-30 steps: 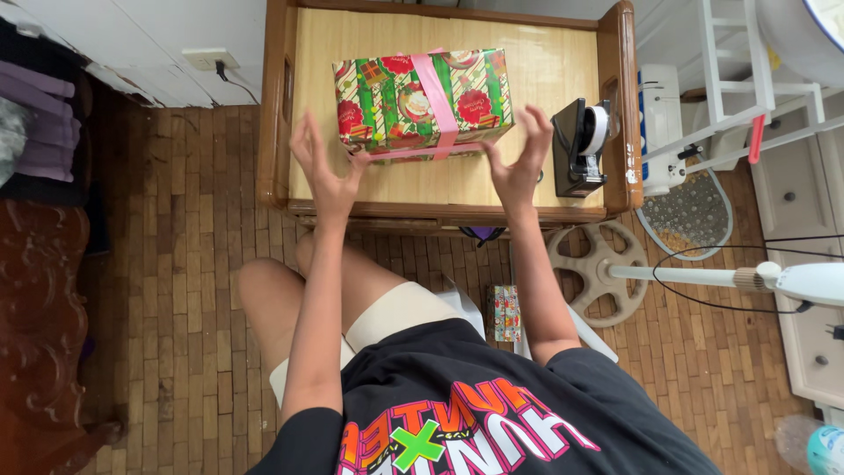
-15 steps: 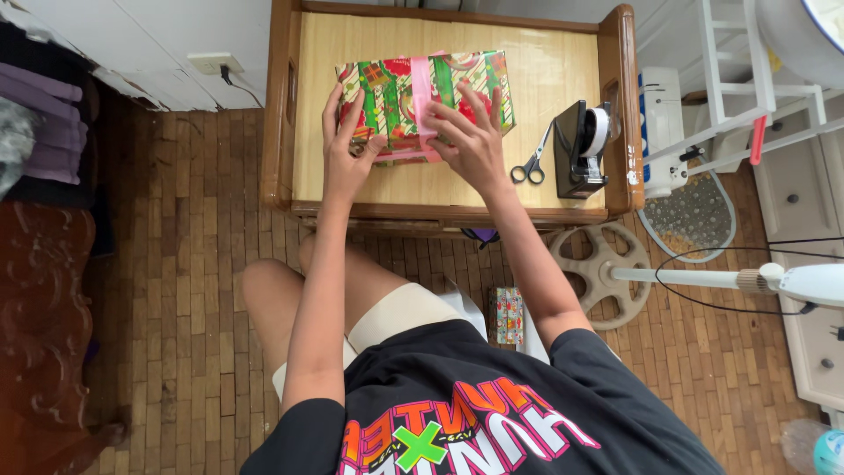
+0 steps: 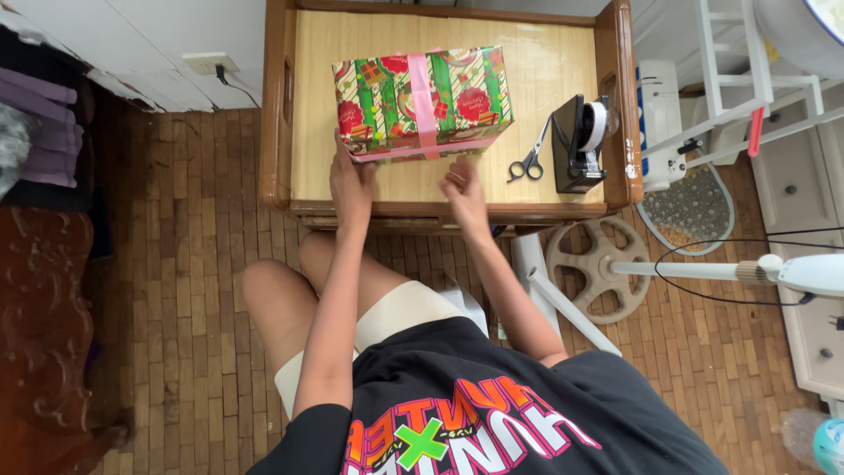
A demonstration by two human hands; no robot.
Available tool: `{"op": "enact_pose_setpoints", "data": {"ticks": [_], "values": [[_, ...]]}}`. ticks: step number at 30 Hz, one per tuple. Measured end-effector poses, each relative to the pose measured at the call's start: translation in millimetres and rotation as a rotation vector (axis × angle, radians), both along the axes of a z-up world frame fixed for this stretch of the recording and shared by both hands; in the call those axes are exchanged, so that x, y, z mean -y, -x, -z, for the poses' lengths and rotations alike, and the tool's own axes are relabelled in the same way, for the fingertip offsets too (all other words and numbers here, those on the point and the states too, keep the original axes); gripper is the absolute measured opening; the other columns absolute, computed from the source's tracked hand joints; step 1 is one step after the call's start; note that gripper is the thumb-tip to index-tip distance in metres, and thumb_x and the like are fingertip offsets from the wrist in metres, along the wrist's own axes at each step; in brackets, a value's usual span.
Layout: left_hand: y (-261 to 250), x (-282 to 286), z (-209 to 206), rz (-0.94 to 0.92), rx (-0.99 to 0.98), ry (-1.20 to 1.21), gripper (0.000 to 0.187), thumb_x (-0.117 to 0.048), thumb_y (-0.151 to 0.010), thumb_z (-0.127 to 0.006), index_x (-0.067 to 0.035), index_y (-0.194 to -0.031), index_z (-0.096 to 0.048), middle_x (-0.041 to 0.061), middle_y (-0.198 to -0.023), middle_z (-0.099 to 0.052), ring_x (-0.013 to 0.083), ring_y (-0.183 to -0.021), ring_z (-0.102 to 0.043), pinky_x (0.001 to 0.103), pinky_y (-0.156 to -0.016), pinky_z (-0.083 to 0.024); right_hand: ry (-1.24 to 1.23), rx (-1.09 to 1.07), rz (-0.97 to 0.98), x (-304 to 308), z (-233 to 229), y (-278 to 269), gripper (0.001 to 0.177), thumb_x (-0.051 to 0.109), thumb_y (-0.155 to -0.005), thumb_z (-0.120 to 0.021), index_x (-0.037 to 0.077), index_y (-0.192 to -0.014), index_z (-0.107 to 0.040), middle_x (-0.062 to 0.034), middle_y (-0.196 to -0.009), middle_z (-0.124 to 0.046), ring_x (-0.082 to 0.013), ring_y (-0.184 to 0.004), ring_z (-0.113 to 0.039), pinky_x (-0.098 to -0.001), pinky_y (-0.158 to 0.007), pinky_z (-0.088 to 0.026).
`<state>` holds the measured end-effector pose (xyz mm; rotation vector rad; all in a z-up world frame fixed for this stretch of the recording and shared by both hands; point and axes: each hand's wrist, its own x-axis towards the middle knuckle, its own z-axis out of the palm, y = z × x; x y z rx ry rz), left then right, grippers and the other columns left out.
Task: The person ties a pink ribbon around a Christmas-themed wrapped gift on a wooden table. They loop the ribbon, form a bow, and adjust the loops and tails to complete the decoration.
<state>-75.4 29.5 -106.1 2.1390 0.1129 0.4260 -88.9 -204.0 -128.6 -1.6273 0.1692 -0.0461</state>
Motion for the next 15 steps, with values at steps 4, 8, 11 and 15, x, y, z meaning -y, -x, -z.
{"op": "enact_pose_setpoints", "data": {"ticks": [4, 8, 11, 15], "values": [[-4.3, 5.2, -7.4, -0.035, 0.079, -0.033, 0.089, 0.002, -0.088, -0.074, -0.004, -0.161, -0.024, 0.021, -0.113, -0.063, 0.0407, -0.104, -0.062, 0.051, -0.089, -0.047, -0.016, 0.091, 0.007, -30.2, 23.1, -13.4, 0.066, 0.004, -0.094, -0.063, -0.005, -0.152, -0.032, -0.0230, -0.146, -0.048, -0.0314, -0.138, -0.048, -0.0386, -0.112, -0.040], [-2.2, 9.1, -8.4, -0.068, 0.056, 0.004, 0.078, 0.002, -0.087, -0.073, -0.005, -0.156, -0.037, 0.021, -0.110, -0.063, 0.0398, -0.099, -0.065, 0.050, -0.082, -0.049, 0.142, 0.130, 0.052, -52.0, 21.8, -8.8, 0.075, 0.000, -0.089, -0.060, -0.004, -0.158, -0.030, -0.0239, -0.163, -0.031, -0.0342, -0.145, -0.042, -0.0373, -0.115, -0.041], [-2.3, 10.7, -8.9, -0.073, 0.057, -0.029, 0.065, -0.001, -0.089, -0.075, -0.004, -0.148, -0.047, 0.021, -0.107, -0.062, 0.0402, -0.097, -0.064, 0.050, -0.079, -0.049, 0.141, 0.123, 0.051, -64.6, 13.2, -6.0, 0.075, 0.001, -0.090, -0.057, -0.003, -0.159, -0.028, -0.0220, -0.169, -0.021, -0.0340, -0.151, -0.034, -0.0359, -0.116, -0.039], [-2.6, 9.0, -12.1, -0.063, 0.048, -0.008, 0.057, -0.002, -0.092, -0.074, -0.003, -0.144, -0.052, 0.020, -0.103, -0.061, 0.0399, -0.094, -0.064, 0.051, -0.078, -0.049, 0.231, 0.148, 0.037, -74.6, 3.8, -4.0, 0.079, 0.003, -0.091, -0.062, -0.004, -0.160, -0.024, -0.0234, -0.167, -0.021, -0.0372, -0.155, -0.023, -0.0387, -0.124, -0.025]]}}
